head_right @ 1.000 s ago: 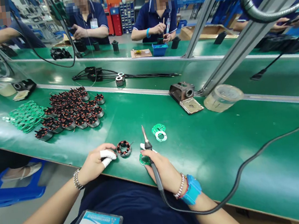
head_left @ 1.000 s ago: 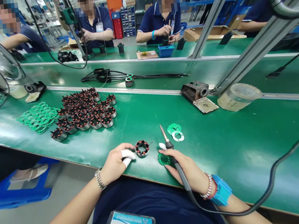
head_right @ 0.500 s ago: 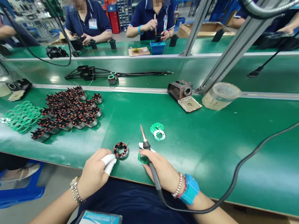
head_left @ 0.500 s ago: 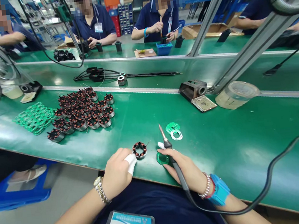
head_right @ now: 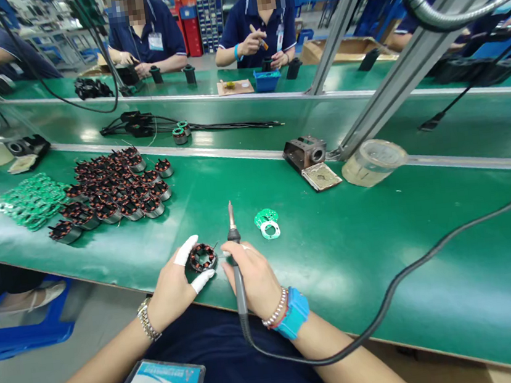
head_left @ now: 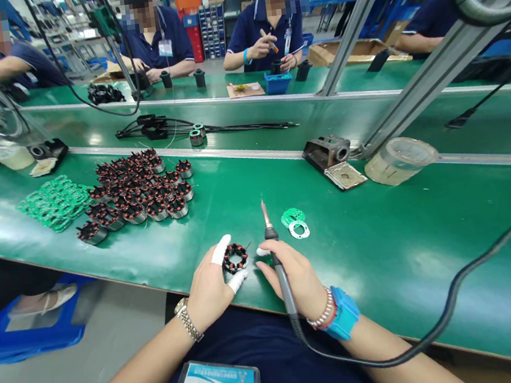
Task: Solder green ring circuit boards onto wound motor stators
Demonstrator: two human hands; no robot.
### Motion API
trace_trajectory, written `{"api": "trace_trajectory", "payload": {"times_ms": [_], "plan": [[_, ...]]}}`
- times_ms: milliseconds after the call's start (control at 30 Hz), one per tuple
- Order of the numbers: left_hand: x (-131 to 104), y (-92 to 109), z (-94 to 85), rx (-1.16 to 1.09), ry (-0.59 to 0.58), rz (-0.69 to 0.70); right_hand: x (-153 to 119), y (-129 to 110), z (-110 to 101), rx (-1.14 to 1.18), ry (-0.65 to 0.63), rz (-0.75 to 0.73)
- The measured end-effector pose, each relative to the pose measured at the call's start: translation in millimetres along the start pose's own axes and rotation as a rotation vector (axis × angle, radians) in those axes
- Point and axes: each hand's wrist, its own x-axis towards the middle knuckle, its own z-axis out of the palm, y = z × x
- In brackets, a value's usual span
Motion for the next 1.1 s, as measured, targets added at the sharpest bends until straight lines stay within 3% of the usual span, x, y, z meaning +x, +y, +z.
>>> {"api": "trace_trajectory", "payload": {"times_ms": [233, 533, 700, 833, 933, 1100], "plan": [[2.1, -2.1, 4.8, -0.026, 0.037, 0.002, -7.6, -16.0, 6.0, 0.091, -0.006, 0.034], [6.3, -4.2, -8.9, -0.098, -0.102, 0.066, -24.7, -3.7, -10.0, 0.044, -0.018, 0.176], [10.0, 2.7, -1.8, -0.069, 0.020, -0.050, -12.2, -0.8, -16.5, 0.030, 0.070, 0.178], [9.2, 0.8, 4.5, -0.060, 0.023, -0.100, -11.3, 0.2, -15.7, 0.018, 0.064, 0.136], [6.8, -3.8, 1.8, -0.095, -0.007, -0.078, -18.4, 5.6, -17.2, -0.009, 0.018, 0.115], [0.6, -7.2, -4.1, -0.150, -0.024, 0.014, -27.3, 16.4, -20.3, -0.025, -0.166, 0.046]]}}
